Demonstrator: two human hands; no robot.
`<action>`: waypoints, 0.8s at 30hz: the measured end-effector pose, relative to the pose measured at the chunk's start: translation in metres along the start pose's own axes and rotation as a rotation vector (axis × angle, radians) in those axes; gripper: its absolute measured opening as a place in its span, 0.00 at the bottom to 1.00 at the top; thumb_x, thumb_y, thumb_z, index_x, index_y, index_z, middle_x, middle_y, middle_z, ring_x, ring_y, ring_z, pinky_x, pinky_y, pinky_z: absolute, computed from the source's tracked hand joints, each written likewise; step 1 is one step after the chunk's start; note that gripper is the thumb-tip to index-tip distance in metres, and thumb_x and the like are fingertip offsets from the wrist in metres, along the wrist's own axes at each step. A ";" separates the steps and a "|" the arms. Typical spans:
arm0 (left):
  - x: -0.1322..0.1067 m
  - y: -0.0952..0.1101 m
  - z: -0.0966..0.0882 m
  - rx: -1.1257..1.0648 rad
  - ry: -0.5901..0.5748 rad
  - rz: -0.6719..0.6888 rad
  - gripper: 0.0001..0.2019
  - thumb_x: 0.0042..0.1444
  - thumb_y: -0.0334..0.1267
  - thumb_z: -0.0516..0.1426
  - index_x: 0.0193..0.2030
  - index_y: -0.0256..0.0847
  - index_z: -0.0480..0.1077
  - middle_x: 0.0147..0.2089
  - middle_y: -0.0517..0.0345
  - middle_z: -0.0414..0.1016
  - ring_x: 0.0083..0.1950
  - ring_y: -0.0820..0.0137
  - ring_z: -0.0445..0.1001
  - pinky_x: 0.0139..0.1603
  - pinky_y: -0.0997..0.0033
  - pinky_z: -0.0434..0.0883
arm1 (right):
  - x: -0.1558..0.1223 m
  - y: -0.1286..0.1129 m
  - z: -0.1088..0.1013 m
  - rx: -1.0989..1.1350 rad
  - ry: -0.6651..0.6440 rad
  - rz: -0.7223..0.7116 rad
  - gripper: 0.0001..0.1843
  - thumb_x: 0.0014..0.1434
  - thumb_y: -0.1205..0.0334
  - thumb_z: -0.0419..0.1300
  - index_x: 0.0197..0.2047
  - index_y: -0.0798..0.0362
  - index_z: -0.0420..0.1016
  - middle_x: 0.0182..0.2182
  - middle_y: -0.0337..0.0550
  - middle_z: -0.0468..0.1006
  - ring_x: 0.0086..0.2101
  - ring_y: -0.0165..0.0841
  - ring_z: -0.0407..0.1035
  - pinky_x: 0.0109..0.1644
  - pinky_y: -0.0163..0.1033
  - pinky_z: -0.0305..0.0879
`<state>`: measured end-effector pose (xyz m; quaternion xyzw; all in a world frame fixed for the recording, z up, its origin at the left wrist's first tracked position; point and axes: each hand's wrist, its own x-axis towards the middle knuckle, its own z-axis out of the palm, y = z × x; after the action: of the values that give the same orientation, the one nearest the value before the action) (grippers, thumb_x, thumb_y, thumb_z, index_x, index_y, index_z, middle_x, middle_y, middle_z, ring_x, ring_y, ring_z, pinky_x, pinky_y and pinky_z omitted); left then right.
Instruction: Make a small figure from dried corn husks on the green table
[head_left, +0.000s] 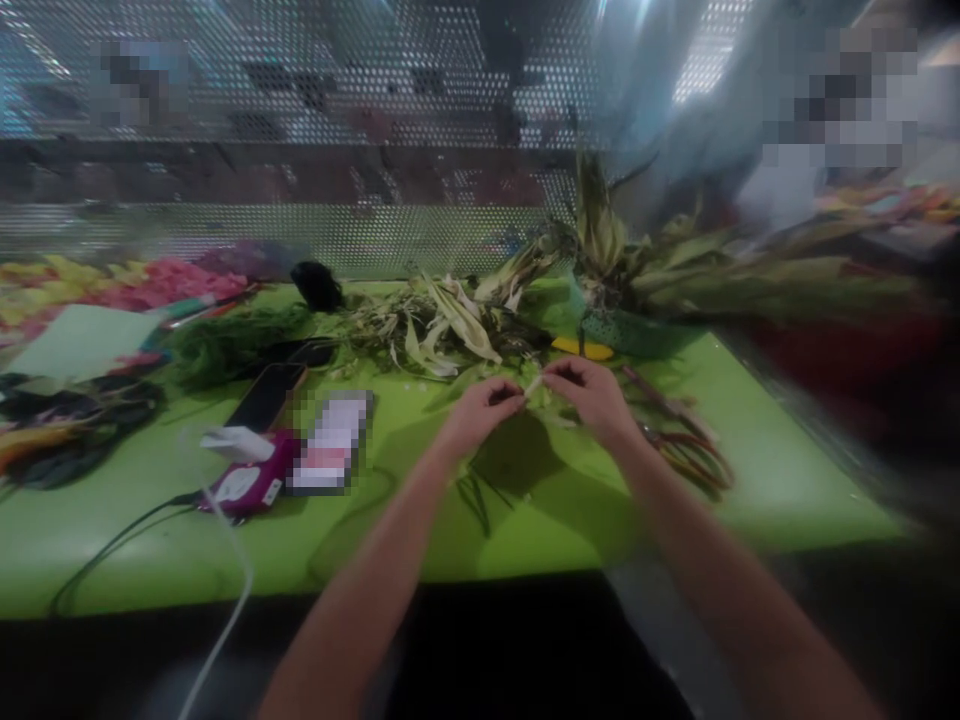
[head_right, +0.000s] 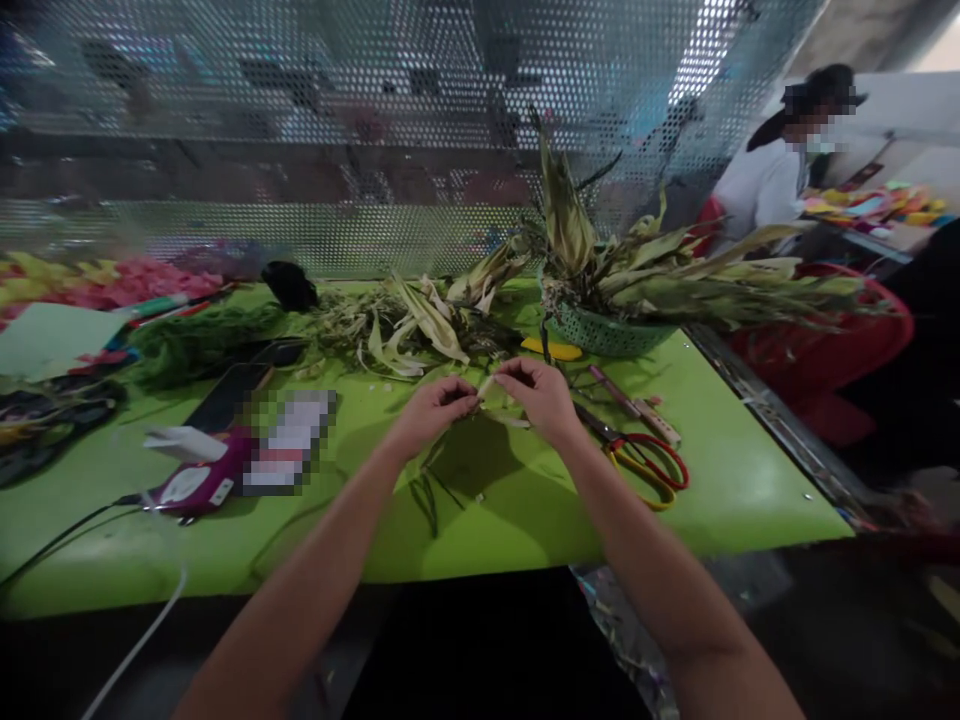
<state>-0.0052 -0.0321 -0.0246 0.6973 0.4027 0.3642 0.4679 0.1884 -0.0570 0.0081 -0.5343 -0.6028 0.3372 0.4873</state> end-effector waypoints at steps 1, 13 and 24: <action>-0.001 0.000 -0.003 0.001 -0.003 -0.022 0.09 0.52 0.42 0.59 0.35 0.38 0.73 0.33 0.58 0.75 0.36 0.70 0.70 0.41 0.69 0.66 | 0.001 0.000 -0.005 0.015 0.044 -0.012 0.12 0.52 0.54 0.63 0.36 0.53 0.77 0.31 0.41 0.77 0.33 0.33 0.69 0.40 0.38 0.65; -0.009 0.005 -0.026 0.477 -0.197 0.059 0.06 0.50 0.40 0.61 0.29 0.43 0.78 0.30 0.56 0.77 0.35 0.65 0.71 0.39 0.66 0.65 | 0.022 0.005 -0.033 -0.491 -0.254 -0.126 0.08 0.55 0.61 0.61 0.36 0.51 0.80 0.34 0.42 0.81 0.35 0.36 0.72 0.40 0.40 0.65; -0.004 -0.004 -0.063 0.401 0.519 -0.093 0.11 0.56 0.43 0.56 0.37 0.39 0.76 0.36 0.52 0.79 0.37 0.63 0.72 0.44 0.62 0.67 | 0.022 0.033 -0.016 -0.971 -0.405 -0.297 0.13 0.59 0.68 0.54 0.41 0.49 0.80 0.40 0.46 0.78 0.41 0.39 0.70 0.40 0.39 0.63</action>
<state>-0.0633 -0.0123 -0.0102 0.6403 0.6037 0.4213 0.2191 0.2152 -0.0314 -0.0123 -0.5312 -0.8400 0.0437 0.1010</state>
